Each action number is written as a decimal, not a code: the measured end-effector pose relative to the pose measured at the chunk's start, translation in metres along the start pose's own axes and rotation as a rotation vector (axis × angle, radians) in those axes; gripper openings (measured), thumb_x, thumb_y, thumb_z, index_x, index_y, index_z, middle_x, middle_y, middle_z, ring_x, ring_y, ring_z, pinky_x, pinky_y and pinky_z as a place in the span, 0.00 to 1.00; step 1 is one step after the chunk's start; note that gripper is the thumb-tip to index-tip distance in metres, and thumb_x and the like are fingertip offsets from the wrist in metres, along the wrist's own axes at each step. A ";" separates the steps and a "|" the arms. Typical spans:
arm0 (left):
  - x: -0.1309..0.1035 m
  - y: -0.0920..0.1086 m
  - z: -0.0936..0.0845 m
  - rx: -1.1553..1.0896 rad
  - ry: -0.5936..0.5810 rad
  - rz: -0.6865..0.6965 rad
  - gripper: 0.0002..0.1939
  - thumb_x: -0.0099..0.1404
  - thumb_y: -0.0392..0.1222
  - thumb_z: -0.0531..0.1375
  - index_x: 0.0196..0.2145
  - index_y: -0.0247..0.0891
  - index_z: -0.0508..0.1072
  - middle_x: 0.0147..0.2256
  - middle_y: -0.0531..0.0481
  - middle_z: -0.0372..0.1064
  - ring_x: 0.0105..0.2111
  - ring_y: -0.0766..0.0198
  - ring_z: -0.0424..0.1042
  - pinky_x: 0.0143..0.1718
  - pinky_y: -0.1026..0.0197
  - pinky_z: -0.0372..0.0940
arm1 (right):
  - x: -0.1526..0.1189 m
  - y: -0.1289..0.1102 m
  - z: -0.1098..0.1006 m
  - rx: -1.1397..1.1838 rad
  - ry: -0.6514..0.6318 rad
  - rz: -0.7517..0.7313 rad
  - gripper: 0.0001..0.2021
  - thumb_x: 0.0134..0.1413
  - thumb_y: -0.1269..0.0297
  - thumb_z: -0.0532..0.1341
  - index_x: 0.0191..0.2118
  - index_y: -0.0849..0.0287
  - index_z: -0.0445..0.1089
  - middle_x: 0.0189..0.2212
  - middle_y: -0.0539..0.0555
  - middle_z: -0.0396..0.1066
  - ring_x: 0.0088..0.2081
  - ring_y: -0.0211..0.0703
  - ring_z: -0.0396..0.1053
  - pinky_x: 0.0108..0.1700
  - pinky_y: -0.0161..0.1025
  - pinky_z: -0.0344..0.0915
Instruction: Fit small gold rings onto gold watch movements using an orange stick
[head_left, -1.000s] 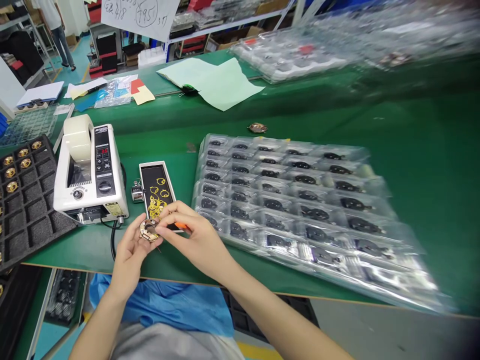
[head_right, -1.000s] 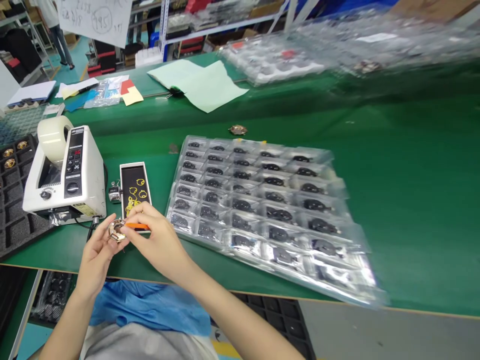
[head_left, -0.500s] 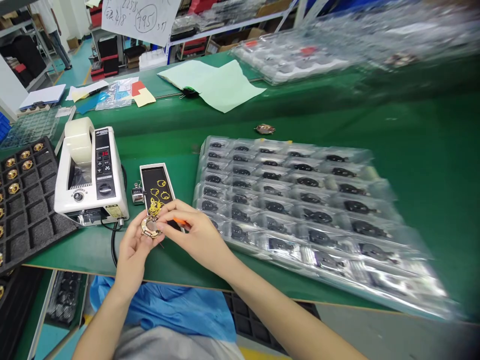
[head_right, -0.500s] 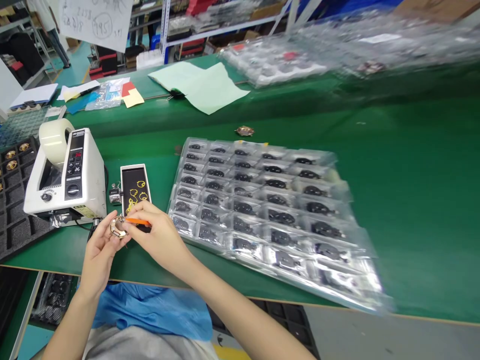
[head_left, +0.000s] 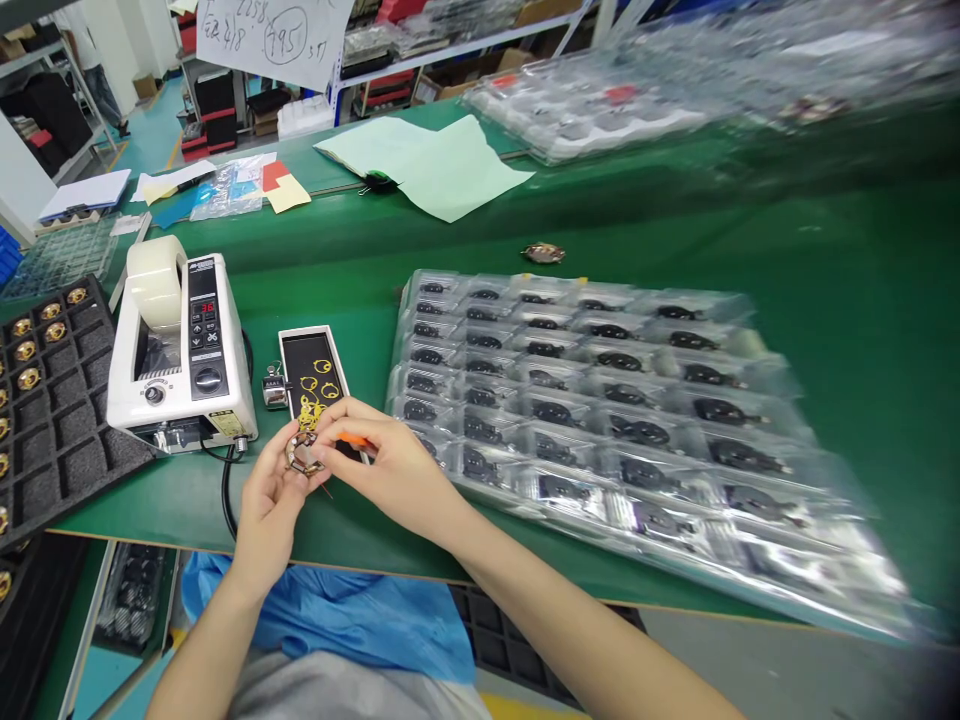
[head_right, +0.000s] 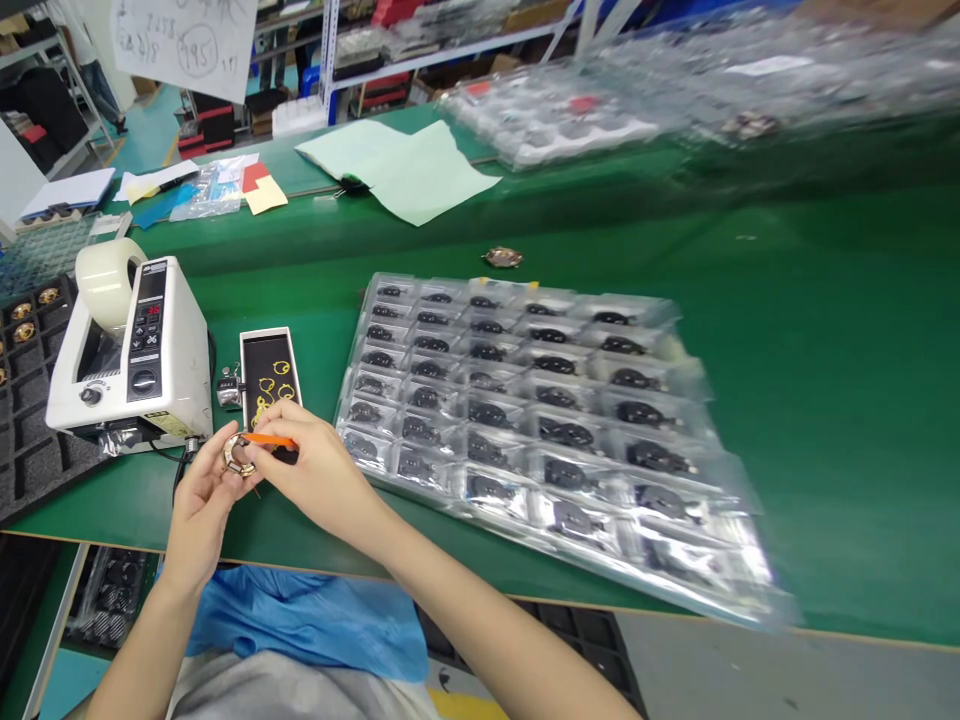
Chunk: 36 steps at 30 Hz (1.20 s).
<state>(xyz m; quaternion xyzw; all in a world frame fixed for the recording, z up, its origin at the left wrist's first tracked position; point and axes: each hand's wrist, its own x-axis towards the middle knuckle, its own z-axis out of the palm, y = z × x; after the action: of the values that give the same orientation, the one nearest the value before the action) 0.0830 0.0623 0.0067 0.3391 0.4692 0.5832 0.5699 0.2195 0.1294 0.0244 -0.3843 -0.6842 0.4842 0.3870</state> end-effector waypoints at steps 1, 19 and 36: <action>0.000 0.000 0.000 -0.001 -0.003 0.005 0.24 0.63 0.48 0.65 0.56 0.43 0.72 0.55 0.43 0.72 0.56 0.50 0.70 0.54 0.52 0.69 | 0.000 0.000 0.000 -0.003 0.001 -0.001 0.09 0.53 0.70 0.59 0.24 0.58 0.72 0.32 0.52 0.68 0.32 0.38 0.66 0.34 0.36 0.63; 0.000 -0.004 0.000 0.013 0.003 0.020 0.22 0.62 0.48 0.65 0.53 0.43 0.73 0.54 0.43 0.73 0.55 0.52 0.71 0.52 0.55 0.70 | -0.001 0.002 0.003 -0.092 0.047 -0.063 0.10 0.53 0.73 0.58 0.23 0.59 0.69 0.30 0.52 0.68 0.31 0.38 0.67 0.32 0.34 0.63; 0.009 -0.006 0.010 0.044 0.216 0.058 0.19 0.56 0.50 0.69 0.42 0.36 0.76 0.38 0.44 0.79 0.36 0.59 0.79 0.36 0.61 0.75 | -0.006 0.008 0.011 -0.123 0.079 -0.057 0.04 0.53 0.74 0.60 0.33 0.57 0.68 0.32 0.51 0.66 0.31 0.38 0.66 0.31 0.34 0.63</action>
<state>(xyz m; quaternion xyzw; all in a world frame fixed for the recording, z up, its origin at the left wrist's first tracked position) 0.0935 0.0718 0.0032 0.3002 0.5307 0.6221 0.4911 0.2126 0.1221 0.0133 -0.4066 -0.7074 0.4145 0.4031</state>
